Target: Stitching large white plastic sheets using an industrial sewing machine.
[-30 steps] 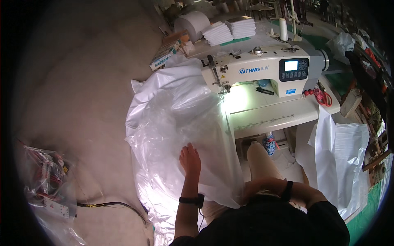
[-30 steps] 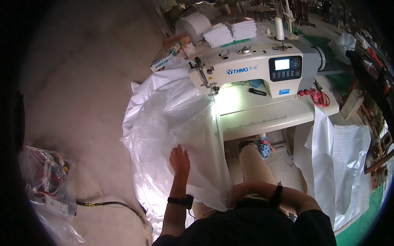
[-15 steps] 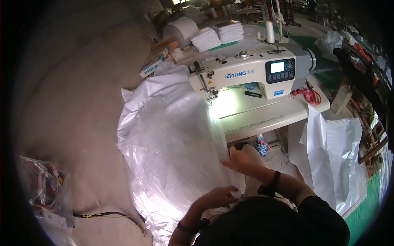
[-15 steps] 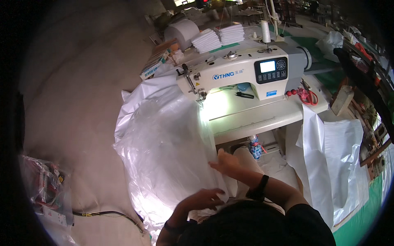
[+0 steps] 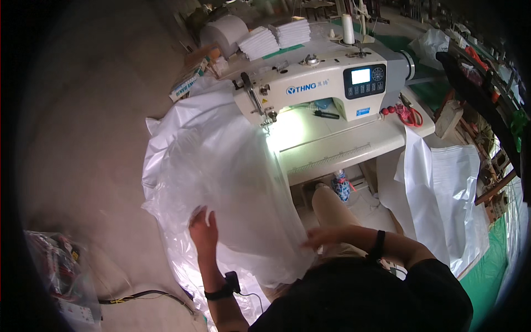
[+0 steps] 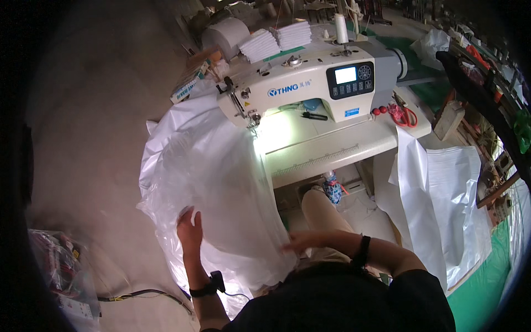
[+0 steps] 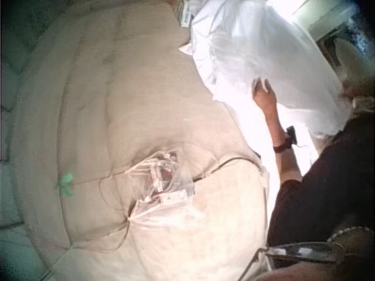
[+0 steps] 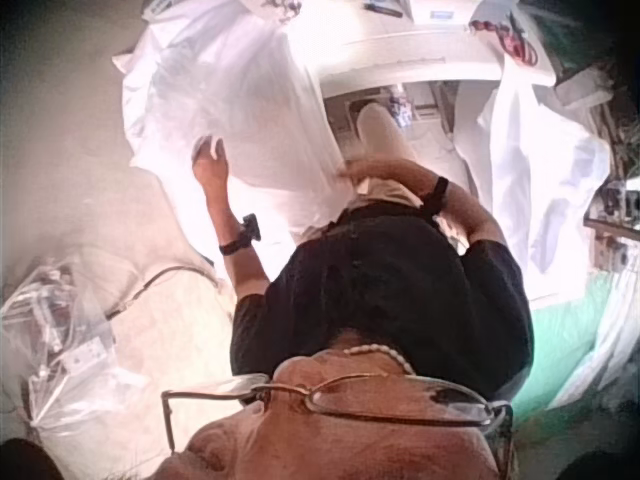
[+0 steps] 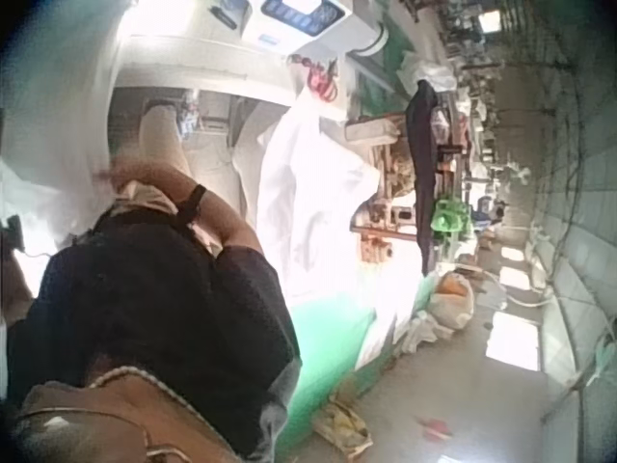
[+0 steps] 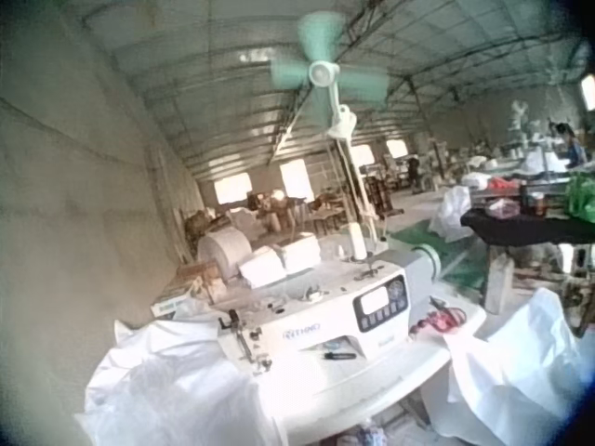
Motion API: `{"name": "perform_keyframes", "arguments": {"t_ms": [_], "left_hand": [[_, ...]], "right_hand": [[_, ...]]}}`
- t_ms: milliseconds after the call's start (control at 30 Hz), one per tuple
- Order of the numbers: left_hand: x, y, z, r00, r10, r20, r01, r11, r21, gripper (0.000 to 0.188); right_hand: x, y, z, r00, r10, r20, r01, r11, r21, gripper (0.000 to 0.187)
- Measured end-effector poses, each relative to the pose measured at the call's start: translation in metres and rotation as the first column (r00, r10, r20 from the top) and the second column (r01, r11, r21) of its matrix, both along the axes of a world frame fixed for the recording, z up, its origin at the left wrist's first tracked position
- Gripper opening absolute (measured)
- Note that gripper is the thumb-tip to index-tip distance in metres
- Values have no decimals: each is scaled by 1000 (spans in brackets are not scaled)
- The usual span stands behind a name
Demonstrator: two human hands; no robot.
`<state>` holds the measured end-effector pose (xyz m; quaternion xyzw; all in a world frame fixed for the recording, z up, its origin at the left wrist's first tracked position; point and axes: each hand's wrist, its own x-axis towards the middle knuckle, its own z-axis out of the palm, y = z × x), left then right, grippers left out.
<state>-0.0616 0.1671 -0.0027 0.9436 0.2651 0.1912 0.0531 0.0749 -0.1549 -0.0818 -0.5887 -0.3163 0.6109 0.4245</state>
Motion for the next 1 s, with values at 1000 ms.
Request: {"name": "perform_keyframes", "arguments": {"t_ms": [1000], "left_hand": [[53, 91, -96, 991, -121, 55, 81, 878, 471, 26]], "right_hand": [[47, 94, 46, 271, -468, 841, 518, 807, 283, 42]]}}
